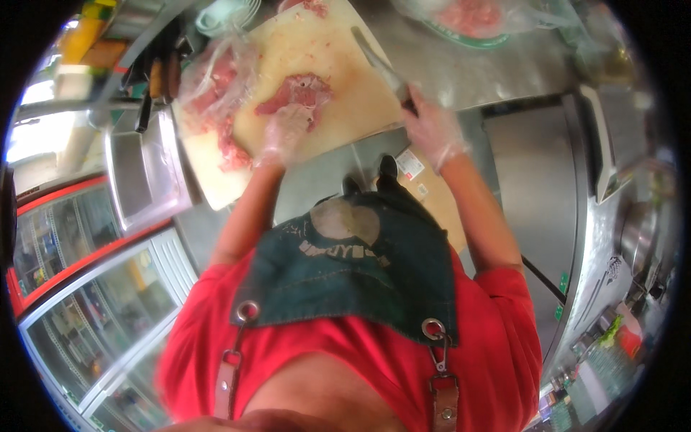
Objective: The person cuts raw meat into smaller pieces on a cutting board using a knife. They then place the cut meat into a plastic bag and store it in a refrigerator.
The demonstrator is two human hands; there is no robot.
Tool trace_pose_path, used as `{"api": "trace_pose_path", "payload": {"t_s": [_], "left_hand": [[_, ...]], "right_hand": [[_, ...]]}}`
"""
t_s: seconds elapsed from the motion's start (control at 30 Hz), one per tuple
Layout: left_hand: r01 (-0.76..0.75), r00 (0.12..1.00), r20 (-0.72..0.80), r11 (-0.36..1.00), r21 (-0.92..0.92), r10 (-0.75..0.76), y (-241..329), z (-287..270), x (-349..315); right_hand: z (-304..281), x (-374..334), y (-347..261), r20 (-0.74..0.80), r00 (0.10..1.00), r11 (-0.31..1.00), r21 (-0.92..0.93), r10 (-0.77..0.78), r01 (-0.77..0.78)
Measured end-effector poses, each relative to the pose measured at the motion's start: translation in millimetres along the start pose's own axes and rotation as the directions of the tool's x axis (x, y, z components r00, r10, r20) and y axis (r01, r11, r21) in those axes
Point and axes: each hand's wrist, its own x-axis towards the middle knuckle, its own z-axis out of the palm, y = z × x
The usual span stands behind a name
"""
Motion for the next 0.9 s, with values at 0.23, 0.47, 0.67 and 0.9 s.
{"api": "trace_pose_path", "payload": {"t_s": [0.23, 0.47, 0.67, 0.9], "left_hand": [[0.552, 0.816, 0.329, 0.473, -0.686, -0.475, 12, -22, -32], [0.2, 0.96, 0.198, 0.98, -0.002, -0.196, 23, -20, -42], [0.418, 0.876, 0.31, 0.902, -0.102, -0.371, 38, -32, -32], [0.242, 0.969, 0.086, 0.963, -0.121, -0.233, 14, -22, -57]], "right_hand": [[21, -37, -47, 0.633, 0.774, 0.393, 0.72, -0.033, -0.572], [37, -43, -49, 0.727, 0.667, 0.359, 0.673, -0.163, -0.647], [54, -36, -51, 0.717, 0.688, 0.482, 0.646, -0.115, -0.592], [64, -23, -55, 0.682, 0.721, 0.517, 0.664, -0.122, -0.54]]}}
